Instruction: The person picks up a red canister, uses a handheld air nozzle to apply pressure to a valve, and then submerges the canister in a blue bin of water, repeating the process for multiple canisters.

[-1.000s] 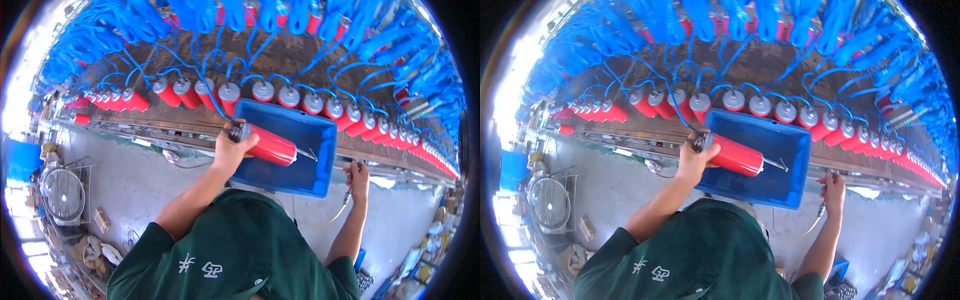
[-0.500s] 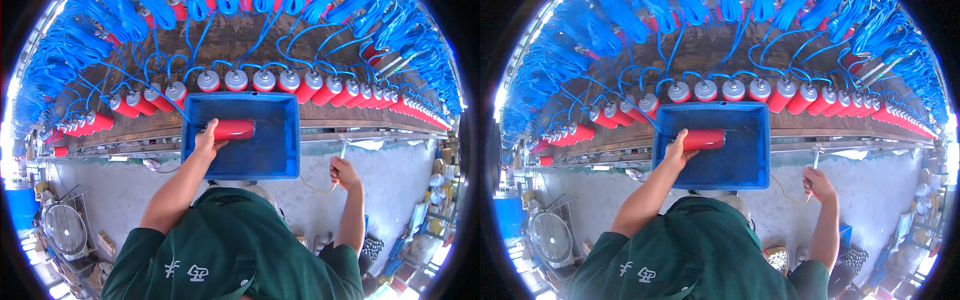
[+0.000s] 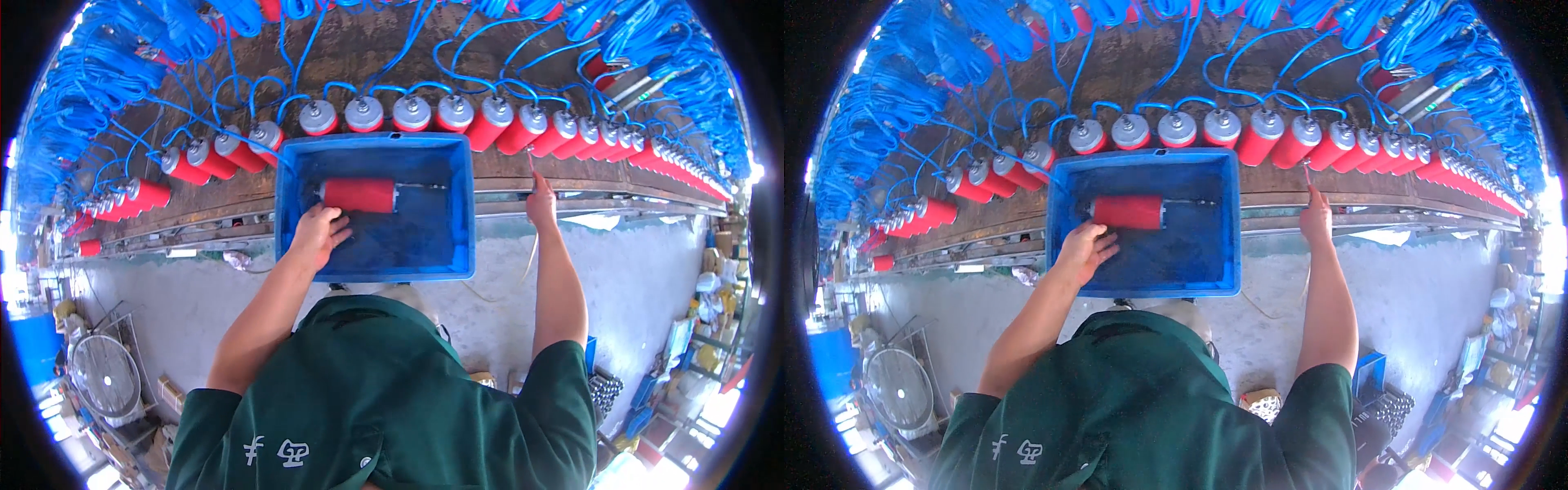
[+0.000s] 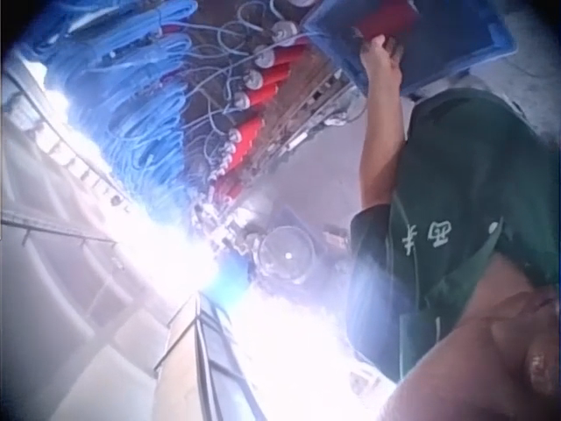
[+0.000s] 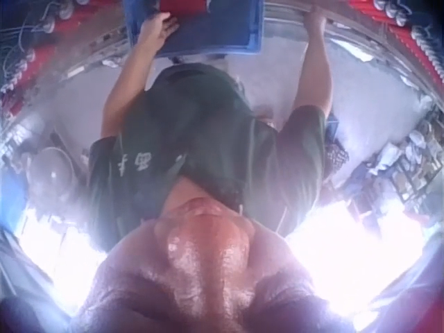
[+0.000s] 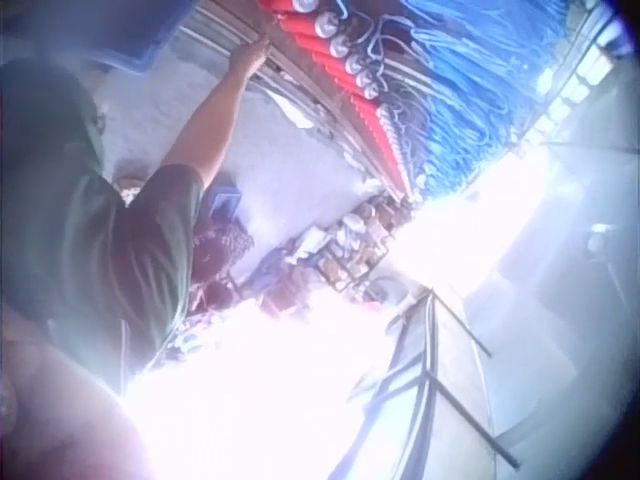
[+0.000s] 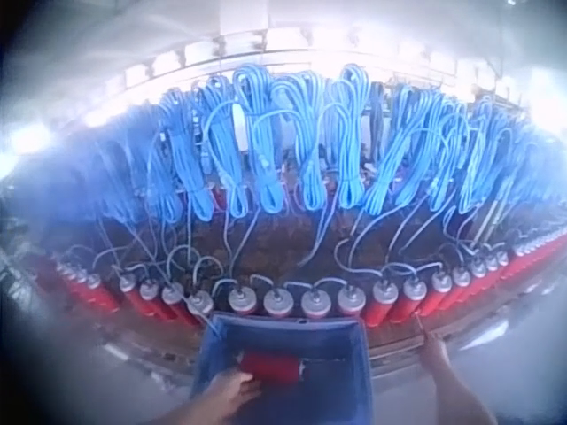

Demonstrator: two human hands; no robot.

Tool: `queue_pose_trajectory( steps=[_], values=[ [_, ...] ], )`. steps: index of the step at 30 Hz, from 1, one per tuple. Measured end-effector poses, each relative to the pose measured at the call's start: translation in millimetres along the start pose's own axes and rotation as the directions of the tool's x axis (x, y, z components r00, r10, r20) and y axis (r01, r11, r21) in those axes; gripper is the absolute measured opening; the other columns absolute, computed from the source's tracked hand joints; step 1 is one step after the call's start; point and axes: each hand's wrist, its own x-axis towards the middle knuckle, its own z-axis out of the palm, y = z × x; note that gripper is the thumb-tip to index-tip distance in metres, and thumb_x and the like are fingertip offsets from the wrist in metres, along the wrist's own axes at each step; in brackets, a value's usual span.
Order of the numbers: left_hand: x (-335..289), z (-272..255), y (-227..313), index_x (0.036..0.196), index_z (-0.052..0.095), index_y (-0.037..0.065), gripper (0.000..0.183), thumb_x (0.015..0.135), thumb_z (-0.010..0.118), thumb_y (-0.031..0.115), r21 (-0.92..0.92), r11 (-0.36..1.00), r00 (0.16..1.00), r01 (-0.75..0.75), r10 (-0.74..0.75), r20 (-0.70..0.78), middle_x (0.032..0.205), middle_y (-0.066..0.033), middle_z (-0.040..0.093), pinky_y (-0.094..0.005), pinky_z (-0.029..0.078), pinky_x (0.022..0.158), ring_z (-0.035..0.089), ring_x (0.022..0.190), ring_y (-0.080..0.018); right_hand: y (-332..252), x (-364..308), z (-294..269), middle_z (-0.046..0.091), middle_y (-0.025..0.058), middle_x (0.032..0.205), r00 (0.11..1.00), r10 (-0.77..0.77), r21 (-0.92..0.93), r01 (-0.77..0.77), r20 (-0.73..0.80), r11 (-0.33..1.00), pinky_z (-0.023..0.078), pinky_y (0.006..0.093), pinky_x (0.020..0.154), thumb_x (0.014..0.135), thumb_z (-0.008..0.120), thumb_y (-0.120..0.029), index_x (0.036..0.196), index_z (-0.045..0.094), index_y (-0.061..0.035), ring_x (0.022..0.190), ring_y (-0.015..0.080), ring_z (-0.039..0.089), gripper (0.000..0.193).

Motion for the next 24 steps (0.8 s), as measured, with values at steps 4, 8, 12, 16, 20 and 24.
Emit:
queue_pose_trajectory(
  steps=[4,8,12,16,20,24],
  values=[
    [-24,3,-2,0.162,0.042,0.002,0.065,0.104,0.063,0.023,0.438,0.894,0.99,-0.097,0.041,0.135,0.163,-0.014,0.045,-0.0507,0.043,0.113,0.051,0.143,-0.0276,-21,-2,7,0.065,0.0221,0.131,0.999,-0.019,-0.059,0.022,0.051,0.998,0.054,0.0466,0.1,0.086,0.049,0.013,0.138,0.065,-0.0048,0.12,0.0435,0.065,0.057],
    [-6,-9,-23,0.151,0.056,-0.003,0.052,0.105,0.063,0.021,0.659,0.65,0.923,-0.377,0.201,0.329,0.165,-0.0244,0.045,-0.0359,0.038,0.119,0.043,0.153,-0.0271,1,-14,14,0.054,0.0165,0.15,0.993,-0.067,-0.173,0.083,0.1,0.981,0.055,0.0488,0.1,0.089,0.056,0.006,0.135,0.065,-0.0055,0.123,0.043,0.063,0.048],
    [-5,-8,-29,0.15,0.057,-0.002,0.052,0.105,0.064,0.022,0.706,0.558,0.898,-0.436,0.213,0.386,0.166,-0.0323,0.039,-0.0378,0.038,0.12,0.038,0.157,-0.032,-9,-51,17,0.052,0.0183,0.153,0.996,-0.062,-0.146,0.051,-0.07,0.988,0.05,0.0501,0.108,0.09,0.061,-0.001,0.135,0.065,-0.0061,0.125,0.0436,0.061,0.046],
    [-20,-2,-24,0.148,0.058,0.0,0.052,0.103,0.065,0.025,0.774,0.385,0.864,-0.503,0.263,0.43,0.163,-0.0404,0.034,-0.0417,0.04,0.12,0.041,0.152,-0.0439,-98,-91,-11,0.069,0.0184,0.128,0.982,0.189,0.244,-0.185,0.011,0.952,0.051,0.0442,0.106,0.095,0.066,-0.01,0.13,0.069,-0.0052,0.12,0.0362,0.066,0.035],
    [-20,3,-25,0.147,0.059,0.0,0.053,0.101,0.065,0.026,0.796,0.269,0.836,-0.542,0.267,0.48,0.162,-0.0434,0.031,-0.0442,0.042,0.119,0.047,0.145,-0.0507,-183,-143,-19,0.072,0.0173,0.124,0.964,0.254,0.422,-0.198,-0.081,0.885,0.056,0.0398,0.096,0.099,0.064,-0.012,0.131,0.069,-0.002,0.116,0.0313,0.069,0.034],
    [-21,5,-25,0.146,0.06,0.0,0.053,0.1,0.065,0.025,0.797,0.213,0.819,-0.565,0.258,0.512,0.162,-0.0436,0.031,-0.0439,0.042,0.119,0.047,0.144,-0.0513,-230,-162,-14,0.067,0.0191,0.129,0.966,0.244,0.422,-0.185,-0.09,0.887,0.056,0.0412,0.095,0.097,0.061,-0.005,0.131,0.066,-0.0016,0.118,0.0339,0.066,0.035]
  ],
)
